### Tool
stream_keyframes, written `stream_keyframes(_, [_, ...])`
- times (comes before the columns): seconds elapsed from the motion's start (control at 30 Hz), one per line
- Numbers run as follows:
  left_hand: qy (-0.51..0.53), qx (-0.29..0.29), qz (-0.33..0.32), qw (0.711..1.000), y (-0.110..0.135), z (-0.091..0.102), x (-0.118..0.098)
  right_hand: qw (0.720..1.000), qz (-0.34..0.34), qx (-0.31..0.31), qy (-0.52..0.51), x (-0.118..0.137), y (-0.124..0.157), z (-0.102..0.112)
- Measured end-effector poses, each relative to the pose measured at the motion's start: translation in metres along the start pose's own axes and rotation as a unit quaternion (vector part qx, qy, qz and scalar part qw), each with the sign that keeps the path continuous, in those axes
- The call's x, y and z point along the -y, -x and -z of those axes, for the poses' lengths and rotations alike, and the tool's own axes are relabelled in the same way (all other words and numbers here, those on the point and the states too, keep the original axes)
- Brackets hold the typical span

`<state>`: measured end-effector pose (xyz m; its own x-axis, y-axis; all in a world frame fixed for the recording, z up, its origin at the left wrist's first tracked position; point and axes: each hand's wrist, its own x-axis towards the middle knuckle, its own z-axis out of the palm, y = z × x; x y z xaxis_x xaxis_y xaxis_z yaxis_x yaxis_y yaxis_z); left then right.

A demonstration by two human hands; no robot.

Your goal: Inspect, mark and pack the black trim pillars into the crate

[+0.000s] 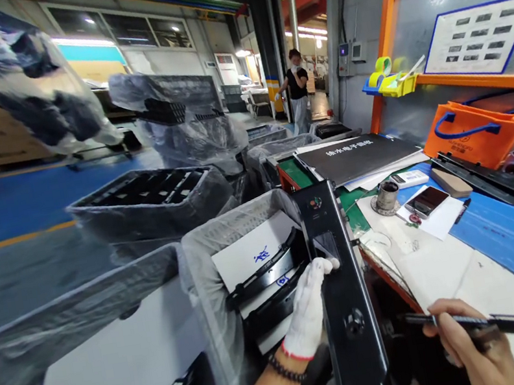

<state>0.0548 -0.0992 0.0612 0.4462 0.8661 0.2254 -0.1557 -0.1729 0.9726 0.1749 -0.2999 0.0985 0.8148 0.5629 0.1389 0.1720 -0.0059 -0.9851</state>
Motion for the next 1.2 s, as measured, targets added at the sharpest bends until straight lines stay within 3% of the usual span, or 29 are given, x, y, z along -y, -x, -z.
stream_keyframes(0.3, [-0.059,-0.002,-0.014,0.998,-0.003,-0.010,-0.011,0.982,0.156,0.091,0.062,0.001,-0.005,0.005])
stream_keyframes(0.5, [-0.026,0.006,-0.007,1.000,-0.002,-0.010,-0.005,0.975,0.174,0.119,0.072,-0.013,-0.012,0.009])
stream_keyframes(0.63, [-0.025,0.045,0.006,0.999,0.006,-0.013,-0.006,0.976,0.191,0.066,0.085,-0.014,-0.023,0.010])
stream_keyframes(0.77, [-0.049,0.091,-0.003,0.995,0.021,-0.022,-0.013,0.984,0.173,-0.013,0.037,0.001,-0.040,0.003])
stream_keyframes(0.93, [-0.058,0.107,0.021,0.992,0.031,-0.027,-0.021,0.974,0.221,-0.004,0.046,0.012,-0.057,-0.003])
stream_keyframes(1.03, [-0.059,0.133,0.006,0.989,0.033,-0.022,-0.021,0.968,0.236,-0.041,0.072,0.011,-0.065,0.002])
stream_keyframes(1.2, [-0.085,0.163,-0.031,0.982,0.040,-0.021,-0.014,0.968,0.230,-0.098,0.010,0.025,-0.082,0.000])
